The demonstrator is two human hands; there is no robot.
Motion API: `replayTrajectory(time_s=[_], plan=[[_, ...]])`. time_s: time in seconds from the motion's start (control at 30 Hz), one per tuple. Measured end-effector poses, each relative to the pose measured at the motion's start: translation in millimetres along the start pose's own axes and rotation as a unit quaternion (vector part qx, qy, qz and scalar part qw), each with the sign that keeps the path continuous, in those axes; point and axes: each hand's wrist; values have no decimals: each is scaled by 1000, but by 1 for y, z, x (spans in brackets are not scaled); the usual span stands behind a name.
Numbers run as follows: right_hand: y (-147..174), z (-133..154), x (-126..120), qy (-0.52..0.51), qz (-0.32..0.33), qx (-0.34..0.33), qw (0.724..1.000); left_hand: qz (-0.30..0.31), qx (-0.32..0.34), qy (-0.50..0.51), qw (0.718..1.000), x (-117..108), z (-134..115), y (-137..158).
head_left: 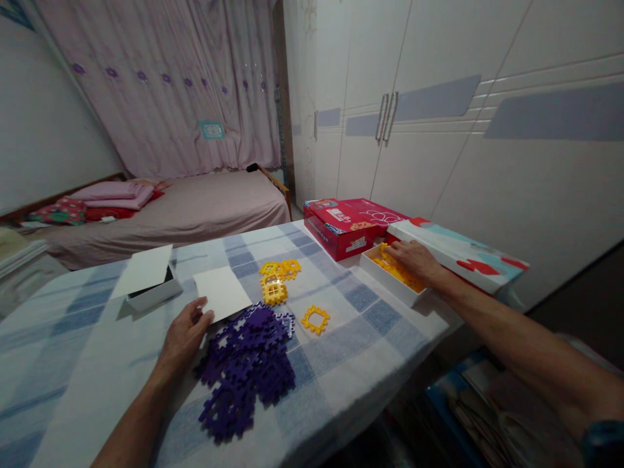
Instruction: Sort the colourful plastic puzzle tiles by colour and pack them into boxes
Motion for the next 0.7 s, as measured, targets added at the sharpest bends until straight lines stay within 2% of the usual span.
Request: replayTrajectory(time_s=[0.17,0.27,0.37,0.47,0.57,0.7], plan=[[4,1,-1,-39,-44,17,998,5,2,2,1000,0,-1,0],[6,8,1,-110,-72,58,990,7,4,-4,1000,-1,-1,0],[10,17,2,-196,-70,112,972,10,6,-5,1000,-1,0,0],[18,27,1,-201,-71,161,964,8,5,-2,1000,-1,1,-1],[29,38,-3,-183,-115,153,964,6,8,1,1000,0,2,-1],[43,58,-9,-197,-155,85,964,-1,16,-6,1000,0,0,0]])
Point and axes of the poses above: each hand's wrist, its own y-axis away from the middle knuckle, its own x-axis out of the palm, z = x × y, and after that the axes turned 1 degree about y, right-handed
